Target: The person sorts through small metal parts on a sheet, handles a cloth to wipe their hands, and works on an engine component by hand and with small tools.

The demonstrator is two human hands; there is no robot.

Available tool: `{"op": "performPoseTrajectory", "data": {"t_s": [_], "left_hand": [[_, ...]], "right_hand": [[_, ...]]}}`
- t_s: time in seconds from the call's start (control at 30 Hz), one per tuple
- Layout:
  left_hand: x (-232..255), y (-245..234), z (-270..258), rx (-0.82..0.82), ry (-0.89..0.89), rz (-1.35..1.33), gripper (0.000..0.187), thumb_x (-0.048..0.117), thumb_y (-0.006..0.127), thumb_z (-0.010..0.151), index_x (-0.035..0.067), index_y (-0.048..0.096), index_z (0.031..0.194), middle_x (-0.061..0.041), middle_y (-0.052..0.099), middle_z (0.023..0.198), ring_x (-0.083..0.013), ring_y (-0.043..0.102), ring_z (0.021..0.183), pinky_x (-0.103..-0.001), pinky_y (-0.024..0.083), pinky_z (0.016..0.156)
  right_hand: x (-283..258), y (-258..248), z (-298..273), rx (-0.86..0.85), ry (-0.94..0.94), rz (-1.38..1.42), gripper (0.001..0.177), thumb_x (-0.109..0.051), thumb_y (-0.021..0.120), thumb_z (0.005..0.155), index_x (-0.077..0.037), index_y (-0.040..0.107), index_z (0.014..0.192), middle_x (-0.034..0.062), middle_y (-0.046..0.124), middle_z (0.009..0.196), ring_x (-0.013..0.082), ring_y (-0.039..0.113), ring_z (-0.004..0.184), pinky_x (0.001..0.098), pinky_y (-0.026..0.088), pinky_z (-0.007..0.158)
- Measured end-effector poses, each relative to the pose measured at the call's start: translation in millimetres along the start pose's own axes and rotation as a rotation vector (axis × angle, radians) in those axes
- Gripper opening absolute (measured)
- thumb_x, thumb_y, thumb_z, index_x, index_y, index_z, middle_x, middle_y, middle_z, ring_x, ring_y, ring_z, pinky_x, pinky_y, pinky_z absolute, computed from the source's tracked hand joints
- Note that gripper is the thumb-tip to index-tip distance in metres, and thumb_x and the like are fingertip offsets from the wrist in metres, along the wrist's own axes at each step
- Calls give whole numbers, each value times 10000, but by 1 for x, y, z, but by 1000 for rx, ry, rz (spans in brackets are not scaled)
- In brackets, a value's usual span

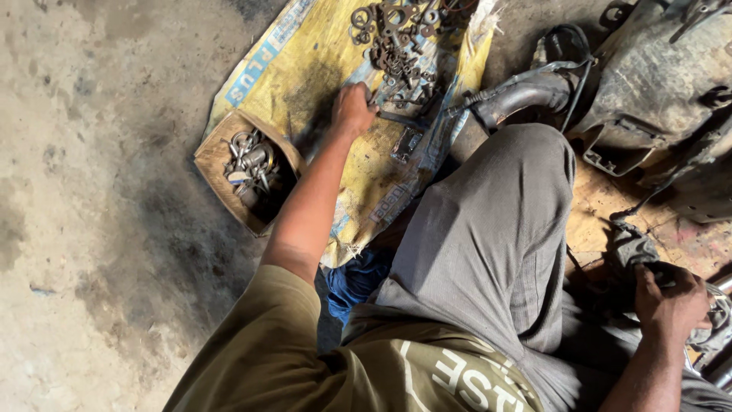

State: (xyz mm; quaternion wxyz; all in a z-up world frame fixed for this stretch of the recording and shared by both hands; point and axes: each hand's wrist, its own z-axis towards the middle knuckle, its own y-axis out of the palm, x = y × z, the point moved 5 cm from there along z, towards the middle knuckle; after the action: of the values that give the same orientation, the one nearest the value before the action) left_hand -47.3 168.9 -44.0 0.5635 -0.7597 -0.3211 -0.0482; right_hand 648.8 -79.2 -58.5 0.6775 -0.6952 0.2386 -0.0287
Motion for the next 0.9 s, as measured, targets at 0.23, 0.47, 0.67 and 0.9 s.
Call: {"op": "performPoseTrajectory", "data": {"t_s": [0.23,0.47,0.67,0.9], "left_hand": [[-10,8,17,74,201,137,459,227,882,770,-24,644,1071,-275,659,1153,-413,611,1132,-470,499,971],[-22,-84,-81,57,75,-106,469,27,686,793,116,668,1253,-161,727,1172,-295,704,1081,-430,557,921],[-74,-197,-188,33,-60,218,233,112,825,806,64,742,1019,-112,766,1044,-260,744,977,-429,573,890],[-18,-139,-127,348,347,-163,246,229,808,885,94,757,1085,-126,732,1148,-293,716,1069,-412,557,943]], "right_hand": [[6,4,4,-12,126,92,488,-350,862,856,35,744,1132,288,710,1087,402,694,934,490,561,810],[-15,-6,0,31,-115,130,316,-247,752,945,25,748,1106,244,747,1080,344,708,953,417,555,897],[-10,0,2,37,27,253,332,-208,823,902,50,741,1093,225,736,1082,325,712,959,399,561,869],[-14,-9,-5,57,-95,28,295,-262,795,914,-19,812,1081,240,723,1030,368,686,937,456,553,907]]}}
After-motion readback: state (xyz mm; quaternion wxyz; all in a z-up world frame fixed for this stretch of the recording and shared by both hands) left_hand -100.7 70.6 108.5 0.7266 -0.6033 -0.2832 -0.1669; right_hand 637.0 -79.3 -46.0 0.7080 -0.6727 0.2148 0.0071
